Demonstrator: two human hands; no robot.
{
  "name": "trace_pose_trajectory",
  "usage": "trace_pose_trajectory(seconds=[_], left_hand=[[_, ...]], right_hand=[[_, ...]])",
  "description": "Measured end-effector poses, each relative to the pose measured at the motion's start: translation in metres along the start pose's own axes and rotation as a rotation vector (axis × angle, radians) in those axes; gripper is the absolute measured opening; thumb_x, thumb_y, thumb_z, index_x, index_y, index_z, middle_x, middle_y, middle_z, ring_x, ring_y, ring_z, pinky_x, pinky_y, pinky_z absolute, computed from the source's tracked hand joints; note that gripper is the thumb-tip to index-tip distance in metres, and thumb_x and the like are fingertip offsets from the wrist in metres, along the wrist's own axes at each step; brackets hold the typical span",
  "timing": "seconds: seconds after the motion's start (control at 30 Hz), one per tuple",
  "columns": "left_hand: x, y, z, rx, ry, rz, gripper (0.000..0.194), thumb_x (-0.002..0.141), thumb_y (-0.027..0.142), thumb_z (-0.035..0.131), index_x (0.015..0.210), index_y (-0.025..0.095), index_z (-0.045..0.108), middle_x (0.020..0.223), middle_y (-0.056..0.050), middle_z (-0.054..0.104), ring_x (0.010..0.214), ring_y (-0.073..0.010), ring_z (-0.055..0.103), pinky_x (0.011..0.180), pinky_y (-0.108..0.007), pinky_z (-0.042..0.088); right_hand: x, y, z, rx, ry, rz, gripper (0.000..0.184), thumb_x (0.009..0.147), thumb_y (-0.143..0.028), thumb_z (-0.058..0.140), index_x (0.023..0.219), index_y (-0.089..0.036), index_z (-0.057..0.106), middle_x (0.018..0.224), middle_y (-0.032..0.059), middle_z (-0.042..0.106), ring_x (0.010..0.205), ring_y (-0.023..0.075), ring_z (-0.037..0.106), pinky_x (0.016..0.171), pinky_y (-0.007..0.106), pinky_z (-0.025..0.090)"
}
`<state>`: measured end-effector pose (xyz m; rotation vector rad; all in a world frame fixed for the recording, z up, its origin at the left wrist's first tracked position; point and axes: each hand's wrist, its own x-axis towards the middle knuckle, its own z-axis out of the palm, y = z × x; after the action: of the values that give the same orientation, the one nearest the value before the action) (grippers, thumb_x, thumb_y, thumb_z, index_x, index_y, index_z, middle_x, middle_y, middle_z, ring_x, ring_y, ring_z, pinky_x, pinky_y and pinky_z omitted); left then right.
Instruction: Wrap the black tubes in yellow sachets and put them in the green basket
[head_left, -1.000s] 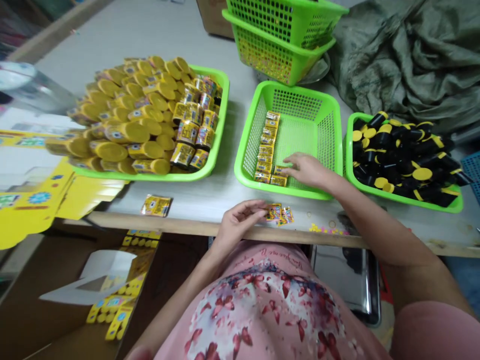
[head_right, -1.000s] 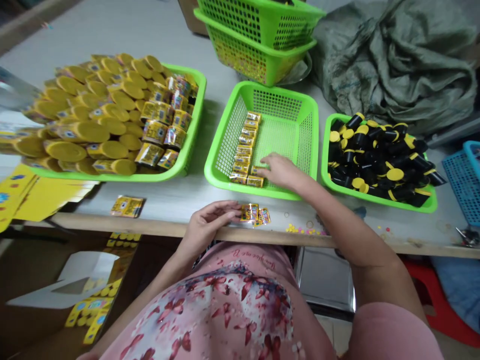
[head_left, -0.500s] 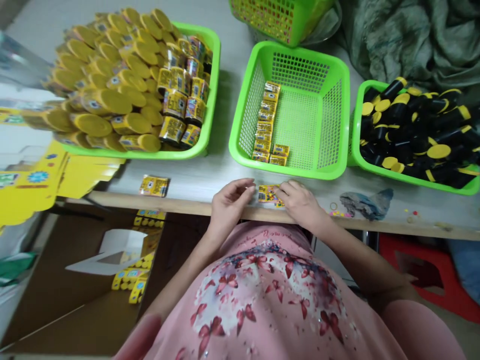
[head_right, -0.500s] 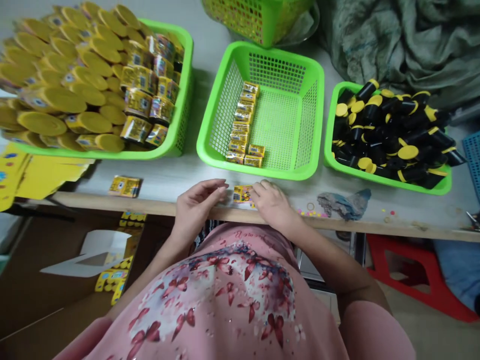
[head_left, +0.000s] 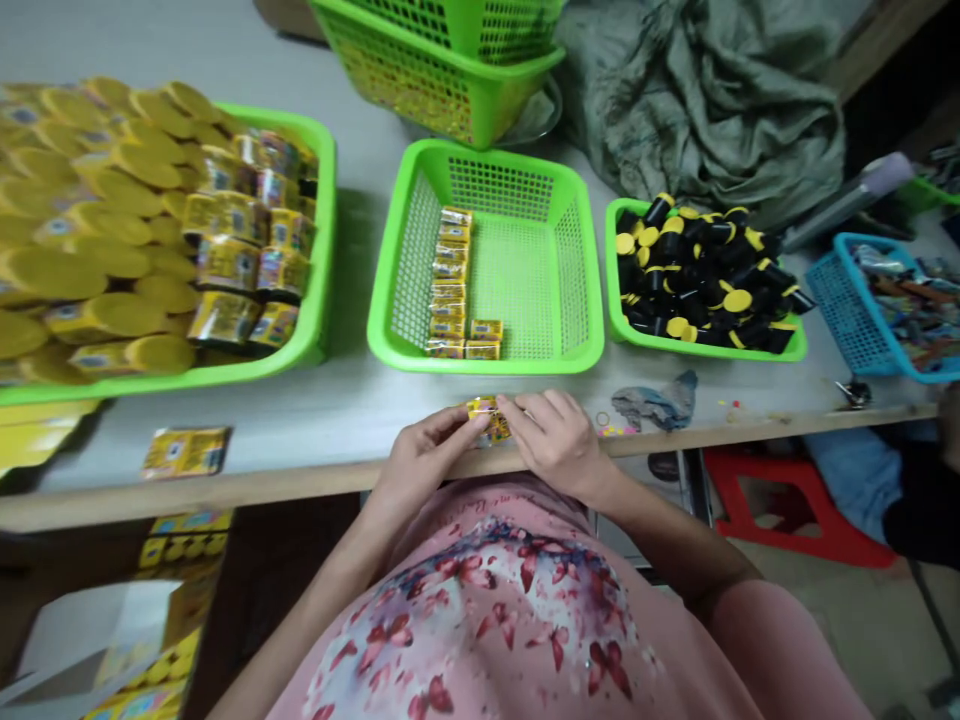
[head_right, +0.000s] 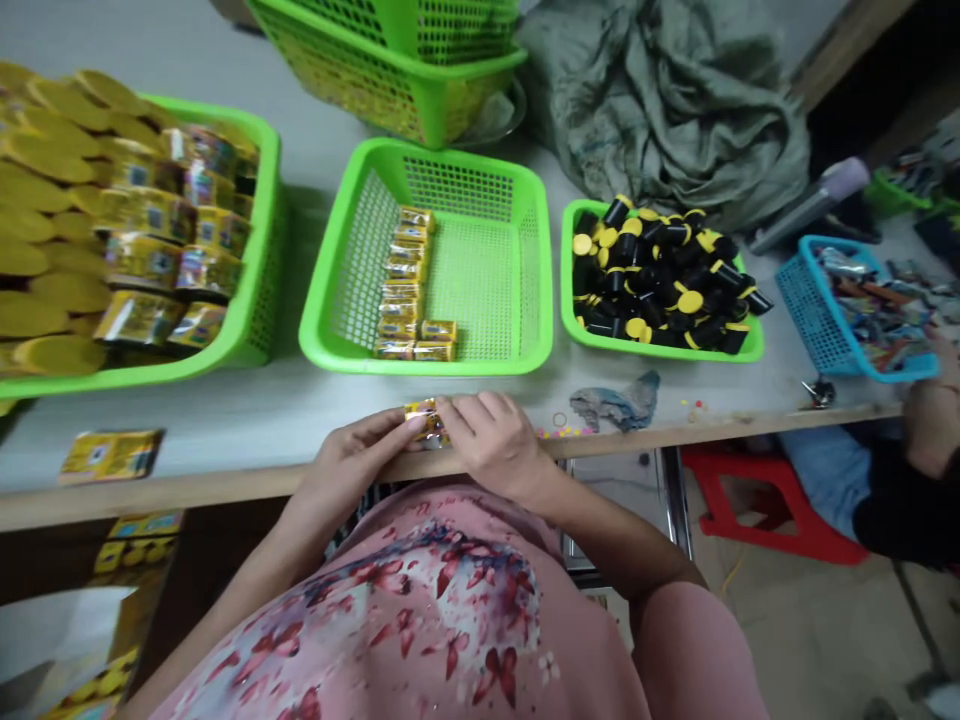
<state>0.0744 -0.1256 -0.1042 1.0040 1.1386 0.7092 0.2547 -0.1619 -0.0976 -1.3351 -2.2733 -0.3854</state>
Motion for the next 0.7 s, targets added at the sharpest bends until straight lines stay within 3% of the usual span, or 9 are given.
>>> trace_pose_trajectory(seconds=[0.13,0.2,0.27,0.37,0.47,0.53,0.7], left_hand=[[0.001,-0.002,0.002,-0.099,0.034,-0.046,0.033,0.062,0.051,0.088,0.075,0.021,0.081,0.069,-0.001,0.075,0.069,-0.0159,0.064,0.078,-0.026,0.05],[0.001,-0.002,0.0,-0.108,0.068,-0.021,0.028,0.061,0.047,0.089,0.067,0.021,0.079,0.065,0.0,0.073,0.069,-0.014,0.063,0.077,-0.023,0.049],[0.001,-0.001,-0.001,-0.108,0.077,-0.015,0.027,0.06,0.044,0.09,0.062,0.02,0.078,0.058,0.0,0.07,0.064,-0.0123,0.062,0.072,-0.021,0.049],[0.002,-0.002,-0.001,-0.169,0.073,-0.074,0.03,0.052,0.042,0.094,0.063,0.019,0.077,0.053,0.0,0.068,0.051,-0.0103,0.058,0.06,-0.021,0.049],[0.005,-0.005,0.003,-0.267,0.096,-0.128,0.037,0.037,0.035,0.099,0.058,0.017,0.073,0.06,-0.001,0.073,0.048,-0.0107,0.059,0.052,-0.021,0.051],[0.006,-0.008,0.005,-0.315,0.115,-0.144,0.04,0.034,0.032,0.1,0.057,0.017,0.072,0.064,-0.002,0.075,0.052,-0.0125,0.064,0.054,-0.022,0.054],[0.002,-0.004,0.007,-0.342,0.135,-0.167,0.04,0.035,0.033,0.099,0.062,0.017,0.075,0.066,-0.002,0.077,0.06,-0.0154,0.071,0.066,-0.024,0.06]], right_hand=[[-0.001,-0.001,-0.012,0.053,-0.007,0.028,0.023,0.097,-0.016,0.056,0.113,-0.009,0.071,0.089,0.0079,0.073,0.075,0.0186,0.058,0.067,0.034,0.047],[0.0,0.012,-0.023,0.089,0.023,0.07,0.024,0.098,-0.02,0.056,0.116,-0.013,0.07,0.093,0.0075,0.074,0.08,0.0191,0.061,0.071,0.034,0.049],[0.002,0.042,-0.037,0.074,0.084,0.174,0.024,0.099,-0.023,0.054,0.116,-0.018,0.07,0.097,0.007,0.075,0.085,0.0201,0.064,0.077,0.035,0.051],[0.013,0.113,-0.05,-0.021,0.106,0.421,0.023,0.099,-0.027,0.053,0.108,-0.02,0.073,0.1,0.0088,0.076,0.093,0.0241,0.067,0.087,0.041,0.052],[0.036,0.184,-0.046,-0.087,-0.057,0.592,0.021,0.092,-0.024,0.057,0.104,-0.019,0.073,0.103,0.011,0.075,0.097,0.0288,0.066,0.092,0.046,0.05],[0.055,0.217,-0.035,-0.109,-0.186,0.618,0.025,0.088,-0.021,0.06,0.109,-0.017,0.072,0.109,0.0134,0.075,0.102,0.032,0.065,0.095,0.048,0.049],[0.089,0.242,0.002,-0.148,-0.443,0.589,0.036,0.083,-0.014,0.059,0.118,-0.009,0.067,0.116,0.0218,0.071,0.107,0.0366,0.063,0.095,0.05,0.047]])
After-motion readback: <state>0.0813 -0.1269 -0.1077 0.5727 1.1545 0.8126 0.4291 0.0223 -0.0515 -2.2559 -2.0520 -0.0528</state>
